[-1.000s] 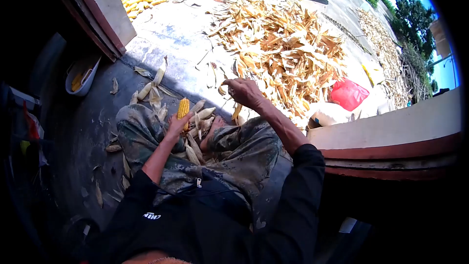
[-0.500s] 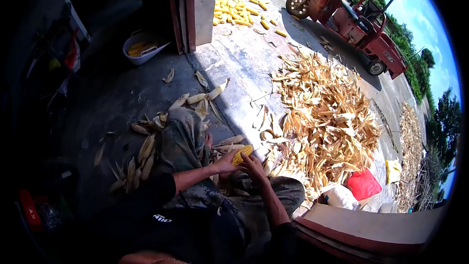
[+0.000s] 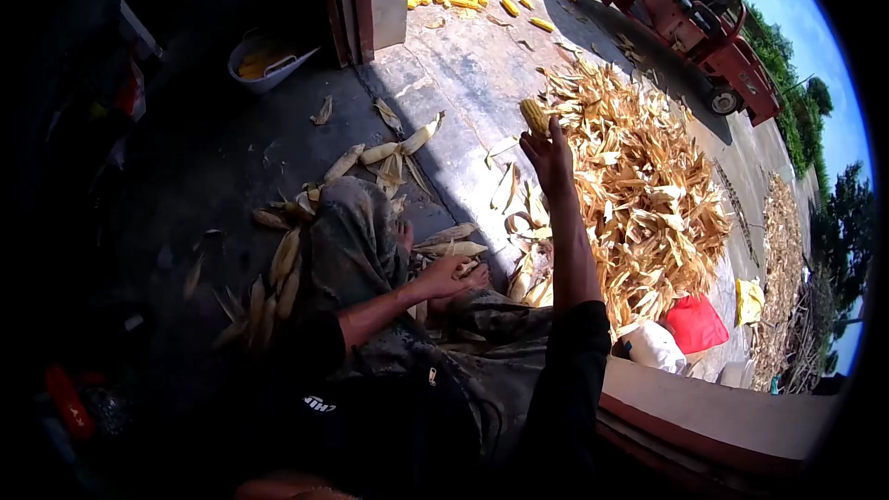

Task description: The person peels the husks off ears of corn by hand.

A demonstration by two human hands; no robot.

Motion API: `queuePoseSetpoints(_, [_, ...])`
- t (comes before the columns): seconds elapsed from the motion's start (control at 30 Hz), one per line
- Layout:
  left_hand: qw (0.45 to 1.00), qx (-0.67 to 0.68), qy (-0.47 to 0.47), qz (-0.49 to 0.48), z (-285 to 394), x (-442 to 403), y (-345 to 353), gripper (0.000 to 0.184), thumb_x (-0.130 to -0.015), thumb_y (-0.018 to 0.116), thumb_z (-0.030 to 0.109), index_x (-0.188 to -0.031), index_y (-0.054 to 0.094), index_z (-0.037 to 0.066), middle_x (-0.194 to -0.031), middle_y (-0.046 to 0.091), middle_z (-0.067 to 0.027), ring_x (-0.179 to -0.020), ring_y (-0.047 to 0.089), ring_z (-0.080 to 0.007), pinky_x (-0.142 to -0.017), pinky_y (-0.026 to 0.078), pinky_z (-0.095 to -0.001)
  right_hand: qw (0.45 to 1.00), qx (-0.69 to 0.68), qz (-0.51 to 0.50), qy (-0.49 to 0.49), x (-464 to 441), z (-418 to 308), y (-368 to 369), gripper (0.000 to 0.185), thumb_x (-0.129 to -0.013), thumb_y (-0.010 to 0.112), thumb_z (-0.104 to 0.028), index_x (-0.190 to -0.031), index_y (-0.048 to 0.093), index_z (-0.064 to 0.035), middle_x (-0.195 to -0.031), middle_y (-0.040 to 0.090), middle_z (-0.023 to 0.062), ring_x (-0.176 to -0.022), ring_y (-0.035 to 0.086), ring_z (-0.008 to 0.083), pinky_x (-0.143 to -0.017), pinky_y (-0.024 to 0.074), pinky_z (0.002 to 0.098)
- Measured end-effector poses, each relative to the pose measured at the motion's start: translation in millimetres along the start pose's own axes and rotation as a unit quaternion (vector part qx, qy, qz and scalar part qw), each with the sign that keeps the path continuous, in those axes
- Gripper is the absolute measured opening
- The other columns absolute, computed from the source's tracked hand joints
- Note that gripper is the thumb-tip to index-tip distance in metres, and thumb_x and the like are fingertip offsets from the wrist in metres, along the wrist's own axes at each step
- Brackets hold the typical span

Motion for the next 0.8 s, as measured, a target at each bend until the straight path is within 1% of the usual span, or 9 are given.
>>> queuePoseSetpoints(0.1, [0.999, 0.007, 0.004, 0.044, -42.7, -8.4, 11.3, 0.058, -0.075, 0.071, 0.035, -0.118, 0.06, -0.003, -0.107, 0.066, -0.0189, -0.097, 0.065, -0.0286, -0.085, 0.051, -0.0361, 0.963, 0.252, -0.054, -0.075, -7.8, -77.0, 73.2, 0.065, -0.09, 0.065, -0.041, -0.131, 0.047, 0.0068, -0.118, 0.057, 0.0195, -0.095, 0.065, 0.0253, -0.082, 0.0554, 0.036])
queuePoseSetpoints(0.2, [0.996, 0.033, 0.007, 0.081, -36.0, -15.8, 5.6, 0.049, -0.077, 0.07, 0.026, -0.114, 0.06, -0.005, -0.103, 0.066, -0.0174, -0.091, 0.066, -0.0227, -0.075, 0.054, -0.0335, 0.912, 0.401, -0.08, -0.043, -1.1, -50.2, 41.7, 0.052, -0.091, 0.065, -0.035, -0.121, 0.057, 0.0066, -0.104, 0.065, 0.0146, -0.083, 0.067, 0.0205, -0.069, 0.0568, 0.0322])
queuePoseSetpoints(0.43, [0.956, 0.244, -0.074, 0.147, -48.2, -22.1, -5.5, 0.043, -0.09, 0.063, 0.019, -0.125, 0.05, -0.003, -0.11, 0.059, -0.0087, -0.089, 0.064, -0.0167, -0.072, 0.055, -0.0289, 0.863, 0.426, 0.091, 0.256, 100.6, 156.1, -202.1, 0.038, -0.087, 0.061, -0.019, -0.116, 0.057, 0.0056, -0.082, 0.064, 0.0128, -0.064, 0.065, 0.0199, -0.053, 0.0568, 0.0323])
queuePoseSetpoints(0.5, [0.911, 0.36, -0.113, 0.167, -35.2, -18.8, -15.9, 0.039, -0.094, 0.058, 0.016, -0.128, 0.047, 0.002, -0.111, 0.058, -0.007, -0.088, 0.063, -0.0138, -0.068, 0.054, -0.0265, 0.821, 0.49, 0.116, 0.27, 130.5, 208.2, -242.5, 0.035, -0.086, 0.06, -0.015, -0.116, 0.06, 0.0028, -0.078, 0.064, 0.0117, -0.061, 0.064, 0.0199, -0.051, 0.0556, 0.0328])
queuePoseSetpoints(0.53, [0.911, 0.359, -0.12, 0.167, -30.0, -18.1, -17.4, 0.039, -0.094, 0.058, 0.016, -0.128, 0.047, 0.002, -0.111, 0.058, -0.007, -0.088, 0.063, -0.0138, -0.068, 0.054, -0.0265, 0.781, 0.593, 0.064, 0.189, 121.7, 275.4, -316.8, 0.035, -0.086, 0.06, -0.017, -0.115, 0.061, 0.0013, -0.081, 0.066, 0.0124, -0.063, 0.065, 0.0193, -0.051, 0.0549, 0.0336])
queuePoseSetpoints(0.6, [0.874, 0.414, -0.125, 0.221, -27.7, -15.8, -21.3, 0.038, -0.096, 0.054, 0.015, -0.131, 0.045, 0.004, -0.112, 0.057, -0.0068, -0.086, 0.063, -0.0144, -0.068, 0.054, -0.0276, 0.767, 0.583, 0.069, 0.26, 154.8, 248.1, -241.4, 0.039, -0.083, 0.061, -0.019, -0.117, 0.061, 0.0004, -0.092, 0.069, 0.0168, -0.073, 0.068, 0.0243, -0.063, 0.0564, 0.0372])
queuePoseSetpoints(0.67, [0.872, 0.414, -0.129, 0.228, -38.0, -16.9, -19.8, 0.039, -0.097, 0.052, 0.015, -0.133, 0.042, 0.004, -0.114, 0.057, -0.0066, -0.089, 0.062, -0.0146, -0.068, 0.054, -0.0281, 0.712, 0.686, 0.009, 0.148, 152.8, 266.0, -226.2, 0.041, -0.081, 0.062, -0.022, -0.116, 0.062, -0.0007, -0.101, 0.069, 0.0218, -0.086, 0.068, 0.0312, -0.078, 0.0541, 0.0404])
queuePoseSetpoints(0.7, [0.866, 0.414, -0.136, 0.245, -39.1, -15.5, -21.0, 0.039, -0.097, 0.052, 0.016, -0.134, 0.041, 0.004, -0.115, 0.056, -0.0069, -0.09, 0.061, -0.0145, -0.068, 0.053, -0.0281, 0.753, 0.641, 0.017, 0.149, 148.1, 281.3, -223.9, 0.039, -0.082, 0.059, -0.02, -0.117, 0.062, -0.003, -0.107, 0.066, 0.0233, -0.099, 0.063, 0.0388, -0.09, 0.0489, 0.0436])
queuePoseSetpoints(0.8, [0.859, 0.412, -0.146, 0.265, -45.2, -13.7, -22.4, 0.04, -0.098, 0.052, 0.017, -0.134, 0.04, 0.004, -0.117, 0.055, -0.0073, -0.091, 0.06, -0.0141, -0.069, 0.053, -0.028, 0.713, 0.695, -0.006, 0.093, 126.2, 296.6, -201.0, 0.039, -0.082, 0.056, -0.016, -0.119, 0.06, -0.0037, -0.116, 0.062, 0.0225, -0.107, 0.058, 0.0414, -0.093, 0.0469, 0.0454])
Point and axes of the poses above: each hand's wrist, its own x-axis away from the middle knuckle, its own y-axis out of the palm, z = x × y, the point moved 4 cm from there along -x, towards the middle knuckle
